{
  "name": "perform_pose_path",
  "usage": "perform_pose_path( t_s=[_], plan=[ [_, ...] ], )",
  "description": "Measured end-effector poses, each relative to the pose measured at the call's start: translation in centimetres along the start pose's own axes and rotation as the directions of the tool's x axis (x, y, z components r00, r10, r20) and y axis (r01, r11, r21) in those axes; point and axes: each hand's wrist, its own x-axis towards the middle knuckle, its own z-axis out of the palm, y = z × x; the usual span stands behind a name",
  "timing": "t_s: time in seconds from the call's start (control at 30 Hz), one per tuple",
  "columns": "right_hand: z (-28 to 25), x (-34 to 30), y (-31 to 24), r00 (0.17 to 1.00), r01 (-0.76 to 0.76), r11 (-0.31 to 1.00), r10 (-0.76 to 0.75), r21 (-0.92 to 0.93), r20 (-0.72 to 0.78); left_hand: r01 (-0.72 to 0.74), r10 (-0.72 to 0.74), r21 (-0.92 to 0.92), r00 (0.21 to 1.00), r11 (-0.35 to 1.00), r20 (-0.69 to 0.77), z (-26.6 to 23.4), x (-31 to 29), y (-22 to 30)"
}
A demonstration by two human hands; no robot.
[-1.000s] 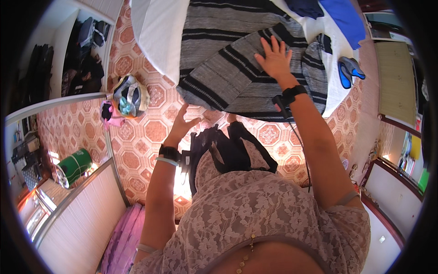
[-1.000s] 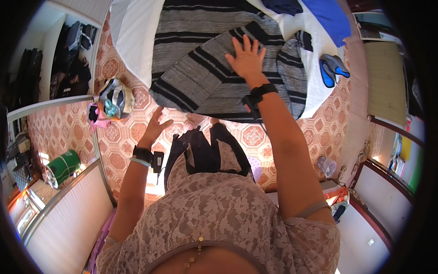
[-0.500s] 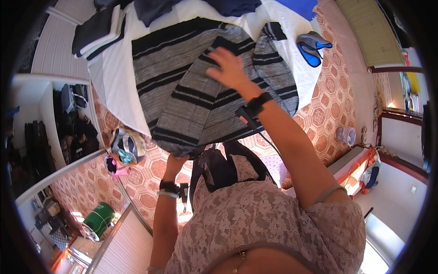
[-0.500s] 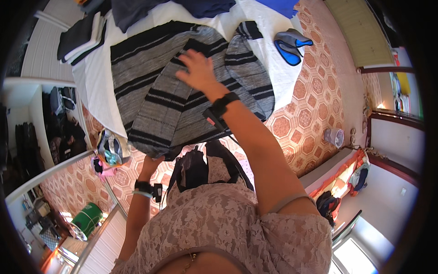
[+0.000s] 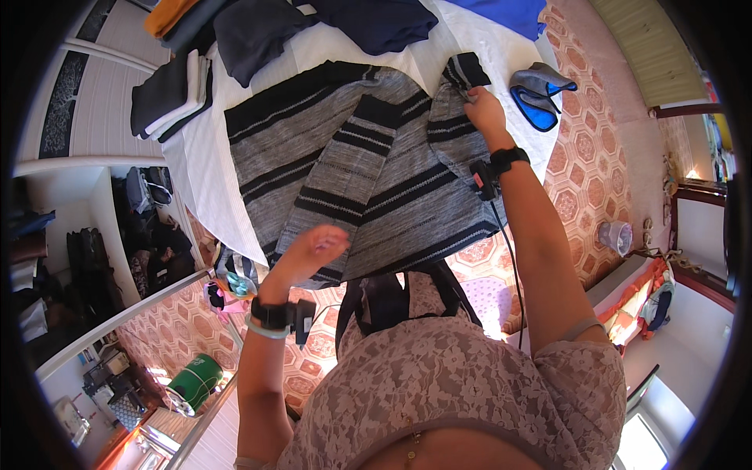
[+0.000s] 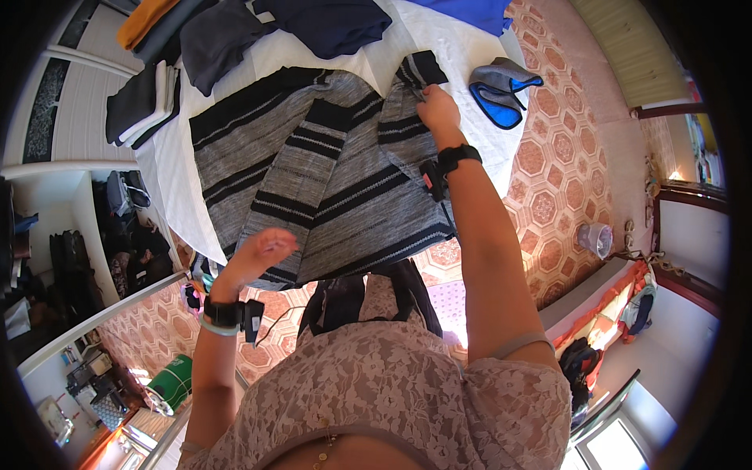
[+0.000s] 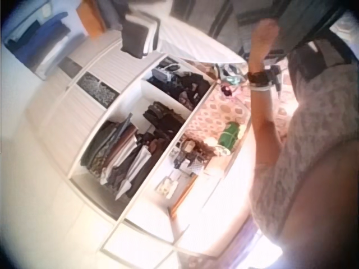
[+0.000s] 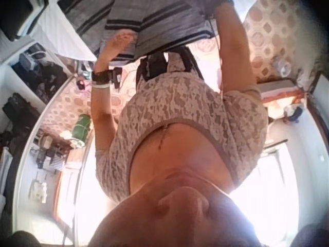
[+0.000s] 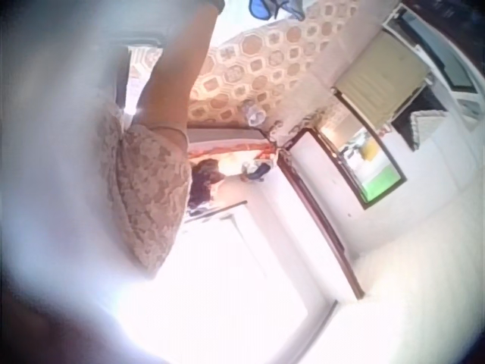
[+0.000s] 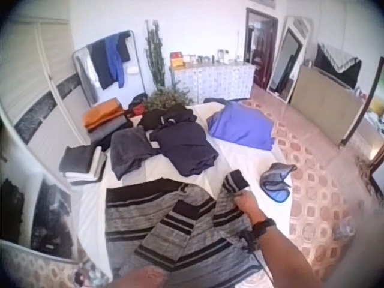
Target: The person folds a striped cloth and a black garment by hand on a bed.
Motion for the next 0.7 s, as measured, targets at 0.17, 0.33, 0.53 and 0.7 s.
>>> perform_pose_path(
  t_s=[0.17,0.33,0.53,0.7],
  plan=[
    [-4.8,-2.2,-2.4,0.953,-0.302,0.378,0.098,0.875,0.286,-0.089,0.108,-0.199,0.990,0.976,0.090,1.6,3.6,2.6],
    [-5.8,-13.9,-8.4,0.770,0.626,0.673,-0.614,0.394,-0.174,0.066,-0.050,-0.438,0.998,0.897,0.047,2.8,6.2,1.2],
    [-4.2,-24.7,-4.3,0.762,0.382,0.753,-0.585,0.535,0.278,0.106,-0.132,-0.666,0.991,0.739,0.011,2.0,6.5,0.2],
    [-3.8,-27.2,6.8,0.979,0.025,0.919,0.056,0.394,-0.194,0.169,-0.195,-0.298,0.979,0.939,-0.060,2.5,5.8,0.5]
  ],
)
